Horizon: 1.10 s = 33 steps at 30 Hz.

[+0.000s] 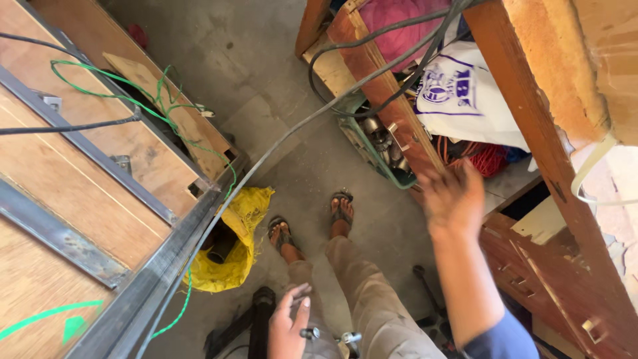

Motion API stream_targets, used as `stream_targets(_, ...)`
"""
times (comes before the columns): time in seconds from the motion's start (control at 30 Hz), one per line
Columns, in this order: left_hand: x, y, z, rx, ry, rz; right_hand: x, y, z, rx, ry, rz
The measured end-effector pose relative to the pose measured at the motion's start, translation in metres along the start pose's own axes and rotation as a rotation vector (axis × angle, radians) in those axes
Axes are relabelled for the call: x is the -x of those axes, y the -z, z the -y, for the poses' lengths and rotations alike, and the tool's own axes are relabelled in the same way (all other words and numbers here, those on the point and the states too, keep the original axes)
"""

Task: The person sorts small mechanical parts on a cluttered workbench, picking up items, wiping them with a cloth, and placing them into plastic bags. The person also retrieves a pink plastic bag from a shelf and continues organizing the parts.

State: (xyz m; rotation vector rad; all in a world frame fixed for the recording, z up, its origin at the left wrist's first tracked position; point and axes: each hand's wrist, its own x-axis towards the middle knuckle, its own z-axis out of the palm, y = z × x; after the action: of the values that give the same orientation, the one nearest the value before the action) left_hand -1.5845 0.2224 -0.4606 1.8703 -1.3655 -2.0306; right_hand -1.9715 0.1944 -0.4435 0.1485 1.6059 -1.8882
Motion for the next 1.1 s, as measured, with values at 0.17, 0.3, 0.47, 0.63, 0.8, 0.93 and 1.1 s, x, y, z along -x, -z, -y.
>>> stream_targets(0.17, 0.012, -0.006, -0.027, -0.084, 0.045, 0.023, -0.165, -0.127, -0.018, 0.450, 0.357, 0.108)
stream_targets(0.3, 0.025, -0.006, -0.022, 0.011, 0.102, -0.028, -0.258, -0.165, -0.010, 0.846, 0.437, -0.192)
stream_targets(0.47, 0.045, -0.012, -0.019, 0.127, 0.074, -0.105, -0.261, -0.163, 0.011, 0.642, 0.251, -0.263)
stream_targets(0.63, 0.048, -0.027, -0.061, 0.195, 0.024, -0.090, -0.174, -0.119, 0.033, 0.215, 0.092, -0.228)
stream_targets(0.8, 0.066, -0.038, -0.104, 0.168, -0.045, -0.037, -0.117, -0.112, 0.036, 0.501, 0.430, 0.091)
stream_targets(0.93, 0.079, -0.046, -0.104, 0.040, -0.020, -0.056, -0.164, -0.143, 0.036, 1.062, 0.905, 0.205)
stream_targets(1.1, 0.087, -0.047, -0.086, 0.012, -0.046, -0.086, -0.209, -0.152, 0.031, 1.184, 0.471, 0.256)
